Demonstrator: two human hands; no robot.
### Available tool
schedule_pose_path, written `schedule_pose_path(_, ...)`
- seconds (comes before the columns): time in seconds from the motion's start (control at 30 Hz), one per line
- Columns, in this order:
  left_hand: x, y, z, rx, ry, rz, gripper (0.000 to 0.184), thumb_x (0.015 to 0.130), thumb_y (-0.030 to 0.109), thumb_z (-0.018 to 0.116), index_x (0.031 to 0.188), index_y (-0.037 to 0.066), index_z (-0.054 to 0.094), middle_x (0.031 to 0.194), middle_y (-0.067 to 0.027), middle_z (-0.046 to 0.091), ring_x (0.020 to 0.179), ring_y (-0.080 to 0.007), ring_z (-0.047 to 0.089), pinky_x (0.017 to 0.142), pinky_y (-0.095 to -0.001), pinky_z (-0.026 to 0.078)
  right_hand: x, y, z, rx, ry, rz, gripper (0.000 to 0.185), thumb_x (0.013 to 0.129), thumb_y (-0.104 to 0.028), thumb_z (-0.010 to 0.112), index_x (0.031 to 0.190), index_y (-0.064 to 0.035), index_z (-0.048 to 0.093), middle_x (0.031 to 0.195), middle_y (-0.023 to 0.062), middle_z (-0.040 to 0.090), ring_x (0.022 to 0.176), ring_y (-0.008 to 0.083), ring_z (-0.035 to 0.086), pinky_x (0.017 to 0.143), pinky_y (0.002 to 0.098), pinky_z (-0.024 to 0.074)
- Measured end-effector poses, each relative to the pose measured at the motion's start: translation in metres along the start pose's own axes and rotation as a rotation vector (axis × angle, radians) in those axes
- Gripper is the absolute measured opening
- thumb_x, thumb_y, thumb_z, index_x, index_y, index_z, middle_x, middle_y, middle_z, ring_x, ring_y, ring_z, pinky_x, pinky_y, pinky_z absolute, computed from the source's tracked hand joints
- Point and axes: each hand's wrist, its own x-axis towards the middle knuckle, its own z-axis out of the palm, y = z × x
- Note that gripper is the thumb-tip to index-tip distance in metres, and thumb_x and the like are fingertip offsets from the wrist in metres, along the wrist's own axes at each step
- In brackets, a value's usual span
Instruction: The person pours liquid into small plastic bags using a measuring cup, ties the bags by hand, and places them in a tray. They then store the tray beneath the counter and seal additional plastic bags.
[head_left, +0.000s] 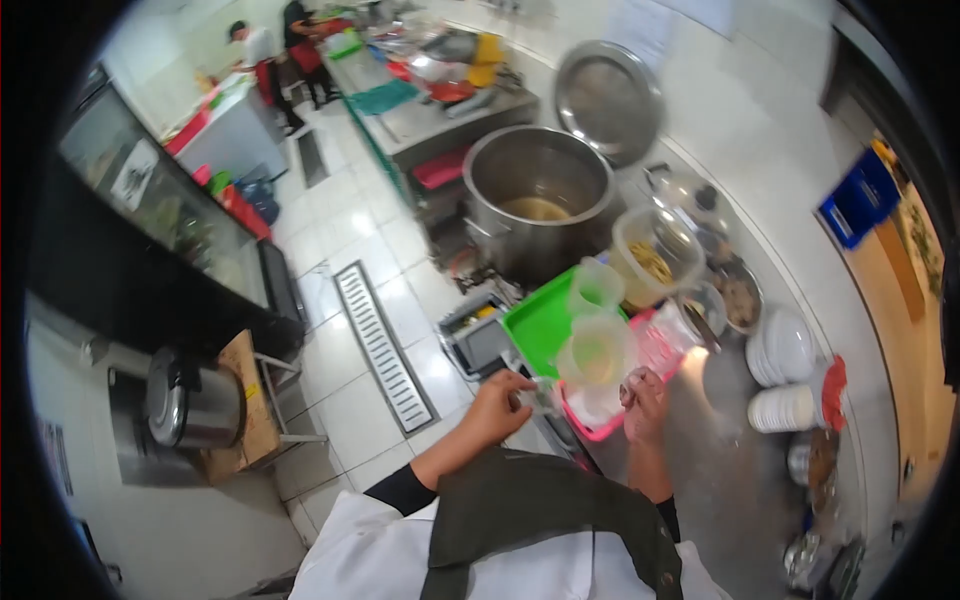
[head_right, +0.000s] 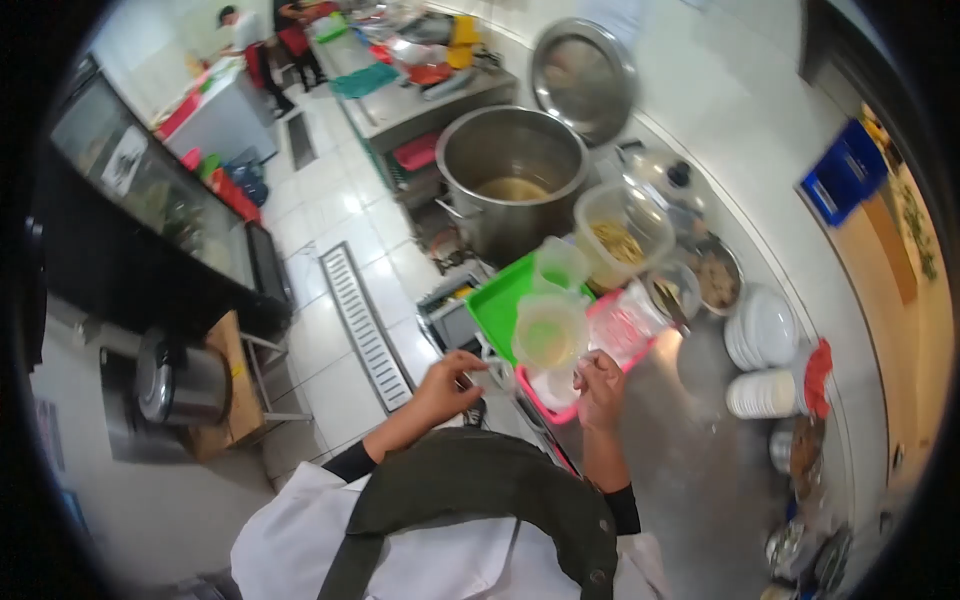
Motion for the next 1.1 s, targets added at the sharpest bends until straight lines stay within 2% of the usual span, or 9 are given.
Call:
schedule_pose_path(0.03, 0.005, 0.008, 0.003, 0.047, -0.058, -0.027, 0.034, 0.072, -0.001, 0.068, 0.106, 0.004, 0.067, 0.103, -0.0107, 0.057, 0.063, -0.0132, 0.061, 0.058, -0.0259, 0.051, -0.013, -0.020, -0.007, -0.035, 0.011, -0.020, 0.006, 0.081, -0.007, 0.064, 0.082, -0.0027, 0.060, 0.067, -0.0018, 0.053, 0.058, 0.0050, 0.047, 0.055, 0.0193, 0.0352)
schedule_pose_path(0.1, 0.016, 0.021, 0.021, 0.043, -0.053, 0.010, 0.035, 0.072, -0.001, 0.068, 0.106, 0.003, 0.066, 0.105, -0.0117, 0.057, 0.061, -0.0120, 0.061, 0.056, -0.0250, 0.048, -0.040, -0.064, -0.013, -0.124, 0.053, -0.030, 0.010, 0.078, -0.005, 0.068, 0.083, -0.0026, 0.060, 0.070, -0.0022, 0.056, 0.061, 0.0039, 0.049, 0.058, 0.0182, 0.0355)
schedule_pose_path(0.17, 0.028, 0.042, 0.043, 0.068, -0.122, 0.048, 0.033, 0.072, -0.001, 0.069, 0.105, 0.000, 0.065, 0.106, -0.0123, 0.056, 0.062, -0.0136, 0.062, 0.057, -0.0252, 0.049, -0.060, -0.089, -0.036, -0.149, 0.055, -0.052, 0.018, 0.072, 0.001, 0.073, 0.085, -0.0028, 0.061, 0.076, -0.0021, 0.061, 0.069, 0.0029, 0.053, 0.063, 0.0173, 0.0387)
schedule_pose_path(0.37, 0.041, 0.075, 0.129, 0.069, -0.352, 0.174, 0.034, 0.071, -0.001, 0.069, 0.104, -0.004, 0.064, 0.109, -0.0151, 0.055, 0.062, -0.0176, 0.064, 0.058, -0.0286, 0.052, -0.135, -0.133, -0.091, -0.350, 0.304, -0.036, 0.020, 0.071, 0.002, 0.076, 0.082, -0.0034, 0.061, 0.076, -0.0021, 0.062, 0.068, 0.0036, 0.056, 0.063, 0.0187, 0.0430)
schedule_pose_path(0.53, 0.041, 0.083, 0.202, 0.047, -0.552, 0.231, 0.035, 0.070, -0.003, 0.065, 0.105, -0.008, 0.061, 0.111, -0.0181, 0.052, 0.060, -0.0228, 0.064, 0.060, -0.0326, 0.053, -0.182, -0.140, -0.129, -0.457, 0.477, 0.013, 0.021, 0.071, -0.001, 0.079, 0.080, -0.0041, 0.060, 0.072, -0.0043, 0.059, 0.062, 0.0010, 0.051, 0.056, 0.0174, 0.0381)
schedule_pose_path(0.57, 0.041, 0.080, 0.215, 0.057, -0.563, 0.214, 0.035, 0.069, 0.002, 0.067, 0.103, -0.005, 0.064, 0.108, -0.0162, 0.054, 0.064, -0.0207, 0.062, 0.061, -0.0316, 0.052, -0.189, -0.140, -0.137, -0.478, 0.492, 0.028, 0.021, 0.071, -0.002, 0.079, 0.080, -0.0043, 0.060, 0.071, -0.0048, 0.058, 0.061, 0.0004, 0.050, 0.055, 0.0172, 0.0367)
schedule_pose_path(0.7, 0.042, 0.073, 0.248, 0.118, -0.589, 0.351, 0.034, 0.069, 0.002, 0.067, 0.102, -0.007, 0.063, 0.109, -0.0176, 0.054, 0.062, -0.0228, 0.062, 0.062, -0.0328, 0.052, -0.206, -0.137, -0.154, -0.516, 0.550, 0.048, 0.020, 0.071, -0.004, 0.080, 0.078, -0.0046, 0.060, 0.068, -0.0064, 0.055, 0.058, -0.0003, 0.045, 0.052, 0.0180, 0.0322)
schedule_pose_path(1.07, 0.046, 0.067, 0.278, 0.114, -0.648, 0.394, 0.038, 0.068, 0.002, 0.065, 0.105, -0.007, 0.062, 0.114, -0.0209, 0.053, 0.063, -0.0274, 0.062, 0.066, -0.0370, 0.051, -0.203, -0.128, -0.171, -0.705, 0.573, 0.130, 0.019, 0.071, -0.007, 0.081, 0.076, -0.0040, 0.064, 0.066, -0.0054, 0.057, 0.057, 0.0006, 0.044, 0.052, 0.0190, 0.0325)
schedule_pose_path(1.1, 0.046, 0.070, 0.278, 0.100, -0.655, 0.366, 0.036, 0.067, 0.001, 0.063, 0.102, -0.008, 0.061, 0.112, -0.0226, 0.053, 0.072, -0.0325, 0.061, 0.072, -0.0388, 0.051, -0.200, -0.129, -0.169, -0.707, 0.575, 0.142, 0.018, 0.071, -0.007, 0.081, 0.077, -0.0039, 0.064, 0.066, -0.0054, 0.057, 0.058, 0.0007, 0.045, 0.052, 0.0191, 0.0330)
